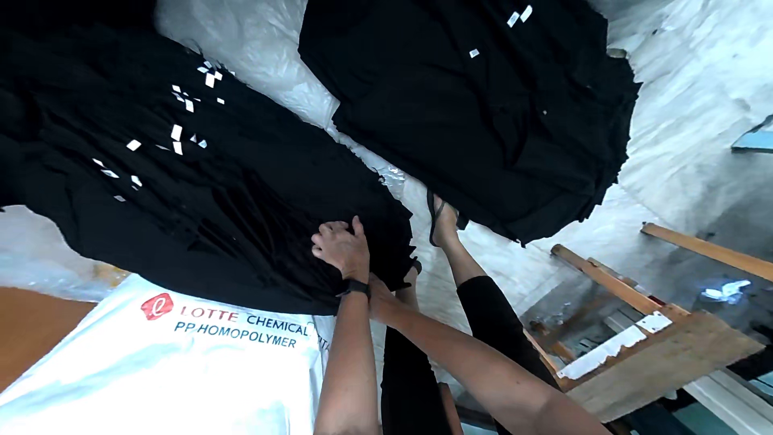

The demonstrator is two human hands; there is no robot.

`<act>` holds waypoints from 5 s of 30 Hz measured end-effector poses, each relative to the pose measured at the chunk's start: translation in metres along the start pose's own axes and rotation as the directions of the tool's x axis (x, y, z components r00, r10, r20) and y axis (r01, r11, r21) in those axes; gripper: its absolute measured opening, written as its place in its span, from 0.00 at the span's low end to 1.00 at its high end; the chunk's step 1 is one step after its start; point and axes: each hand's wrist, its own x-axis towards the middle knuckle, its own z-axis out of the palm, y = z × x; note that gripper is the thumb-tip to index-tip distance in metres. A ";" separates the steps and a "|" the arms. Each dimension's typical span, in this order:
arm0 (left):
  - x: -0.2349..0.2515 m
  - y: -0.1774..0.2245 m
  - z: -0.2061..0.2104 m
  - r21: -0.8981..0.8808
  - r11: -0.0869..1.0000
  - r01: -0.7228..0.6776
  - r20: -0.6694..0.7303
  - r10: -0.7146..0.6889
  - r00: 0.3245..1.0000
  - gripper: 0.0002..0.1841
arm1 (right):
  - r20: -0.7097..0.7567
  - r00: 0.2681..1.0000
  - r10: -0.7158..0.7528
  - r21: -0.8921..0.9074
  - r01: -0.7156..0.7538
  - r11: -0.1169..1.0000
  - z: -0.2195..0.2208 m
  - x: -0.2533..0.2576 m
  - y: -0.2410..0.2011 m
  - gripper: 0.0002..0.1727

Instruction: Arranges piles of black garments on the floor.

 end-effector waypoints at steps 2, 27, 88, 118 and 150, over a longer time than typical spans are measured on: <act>0.006 0.007 0.000 -0.031 0.997 0.070 0.041 -0.069 0.997 0.32 | -0.013 1.000 0.007 0.011 -0.007 1.000 0.002 0.002 0.003 0.28; -0.054 -0.103 -0.055 -0.803 0.582 0.128 -0.133 -0.384 0.914 0.13 | 0.267 0.960 -0.082 -0.270 0.156 0.950 0.039 0.001 -0.020 0.27; -0.117 -0.153 -0.012 -0.795 0.597 0.106 -0.173 -0.390 0.904 0.11 | 0.223 0.973 0.056 -0.543 0.076 0.836 0.047 -0.045 -0.018 0.19; -0.104 -0.181 -0.004 -0.819 0.555 0.145 -0.063 -0.338 0.939 0.22 | -0.028 0.935 0.352 -0.208 -0.350 0.913 -0.021 -0.011 0.040 0.38; -0.089 -0.092 -0.028 -0.853 0.511 0.112 0.012 -0.194 0.981 0.41 | 0.061 0.996 -0.069 -0.280 0.083 0.956 -0.061 0.058 -0.055 0.22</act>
